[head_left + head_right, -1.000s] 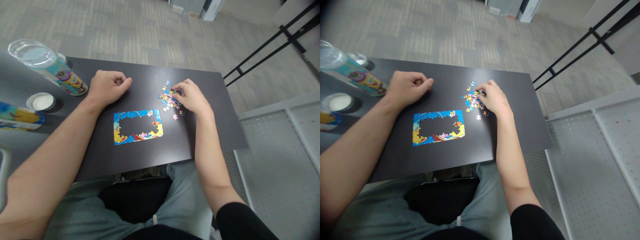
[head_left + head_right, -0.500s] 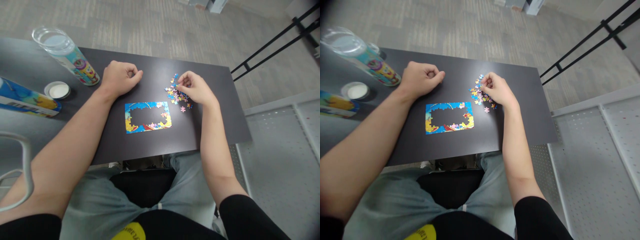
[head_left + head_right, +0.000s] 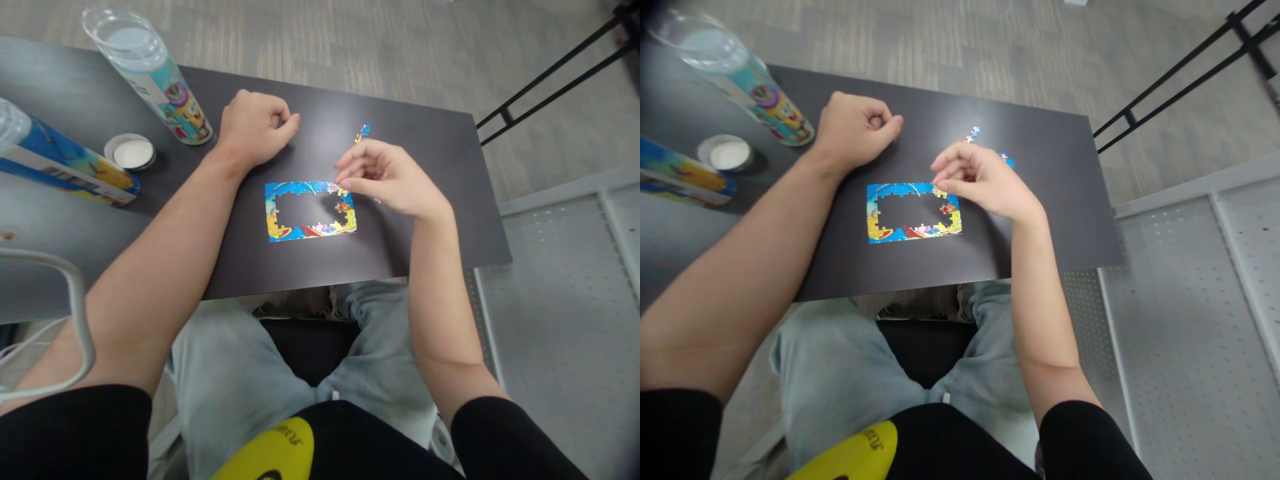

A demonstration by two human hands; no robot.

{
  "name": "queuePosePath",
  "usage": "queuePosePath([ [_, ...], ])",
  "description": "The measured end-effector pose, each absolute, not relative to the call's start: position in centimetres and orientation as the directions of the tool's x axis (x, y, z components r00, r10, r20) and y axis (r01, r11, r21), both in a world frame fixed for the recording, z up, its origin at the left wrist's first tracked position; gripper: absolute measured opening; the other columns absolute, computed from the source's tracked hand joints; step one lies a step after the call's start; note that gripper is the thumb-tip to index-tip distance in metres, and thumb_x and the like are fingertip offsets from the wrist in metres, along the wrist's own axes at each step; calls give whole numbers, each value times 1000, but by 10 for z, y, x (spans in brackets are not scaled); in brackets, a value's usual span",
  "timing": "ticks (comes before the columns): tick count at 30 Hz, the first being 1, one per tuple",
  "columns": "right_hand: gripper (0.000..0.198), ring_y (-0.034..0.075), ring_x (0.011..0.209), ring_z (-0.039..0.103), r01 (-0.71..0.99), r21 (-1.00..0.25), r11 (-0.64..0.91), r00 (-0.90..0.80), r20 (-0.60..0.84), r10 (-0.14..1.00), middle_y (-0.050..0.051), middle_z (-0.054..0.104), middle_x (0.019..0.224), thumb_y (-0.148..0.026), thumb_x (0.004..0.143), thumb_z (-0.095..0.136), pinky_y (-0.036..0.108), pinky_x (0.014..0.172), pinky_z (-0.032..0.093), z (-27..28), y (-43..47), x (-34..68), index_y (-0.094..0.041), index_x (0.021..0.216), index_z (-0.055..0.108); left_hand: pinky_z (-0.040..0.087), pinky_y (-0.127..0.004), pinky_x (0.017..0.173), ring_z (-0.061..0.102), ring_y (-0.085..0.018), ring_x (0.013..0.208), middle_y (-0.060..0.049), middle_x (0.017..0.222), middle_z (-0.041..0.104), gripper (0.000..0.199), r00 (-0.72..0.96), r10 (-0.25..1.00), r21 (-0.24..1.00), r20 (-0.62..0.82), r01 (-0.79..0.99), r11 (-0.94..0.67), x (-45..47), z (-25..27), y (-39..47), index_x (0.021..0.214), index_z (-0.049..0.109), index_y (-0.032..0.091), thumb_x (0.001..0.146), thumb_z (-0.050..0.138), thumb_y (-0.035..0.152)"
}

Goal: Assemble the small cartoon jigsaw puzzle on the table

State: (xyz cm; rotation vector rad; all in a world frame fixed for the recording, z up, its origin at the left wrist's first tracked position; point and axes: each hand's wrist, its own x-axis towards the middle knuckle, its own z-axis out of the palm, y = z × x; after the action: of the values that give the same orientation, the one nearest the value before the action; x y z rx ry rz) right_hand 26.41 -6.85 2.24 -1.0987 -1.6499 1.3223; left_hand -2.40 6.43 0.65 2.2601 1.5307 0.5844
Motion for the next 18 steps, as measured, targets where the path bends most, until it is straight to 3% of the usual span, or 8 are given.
queuePosePath([
  [4, 59, 30, 111, 90, 196, -978, 70, -390, -12, 921, 7, 88, 112, -55, 90, 121, 46, 103, 76, 19, -79, 264, -25, 124, 84, 45, -49, 96, 60, -27, 96, -1, 103, 83, 52, 328, 935, 499, 133, 793, -349, -23, 9, 65, 122, 99, 33, 114, 60, 67],
  [9, 49, 32, 113, 91, 346, -938, -17, -328, -138, 935, 7, 91, 113, -44, 87, 120, 50, 102, 77, 30, -93, 257, -29, 118, 86, 43, -44, 102, 54, -24, 100, 2, 101, 80, 42, 307, 946, 495, 102, 809, -316, -22, 12, 66, 129, 99, 29, 117, 71, 59],
  [15, 45, 36, 113, 89, 415, -909, -46, -314, -190, 930, 4, 94, 114, -38, 81, 122, 60, 107, 78, 43, -99, 252, -37, 111, 89, 47, -38, 101, 52, -21, 99, 2, 93, 66, 44, 324, 941, 457, 100, 825, -333, -21, 13, 67, 132, 98, 26, 124, 67, 56],
  [18, 41, 36, 113, 89, 412, -911, -20, -330, -170, 929, 5, 95, 116, -37, 84, 119, 60, 109, 77, 40, -100, 253, -35, 111, 89, 49, -37, 105, 52, -19, 97, 3, 100, 73, 50, 325, 942, 425, 83, 843, -329, -21, 14, 66, 138, 98, 24, 126, 64, 59],
])
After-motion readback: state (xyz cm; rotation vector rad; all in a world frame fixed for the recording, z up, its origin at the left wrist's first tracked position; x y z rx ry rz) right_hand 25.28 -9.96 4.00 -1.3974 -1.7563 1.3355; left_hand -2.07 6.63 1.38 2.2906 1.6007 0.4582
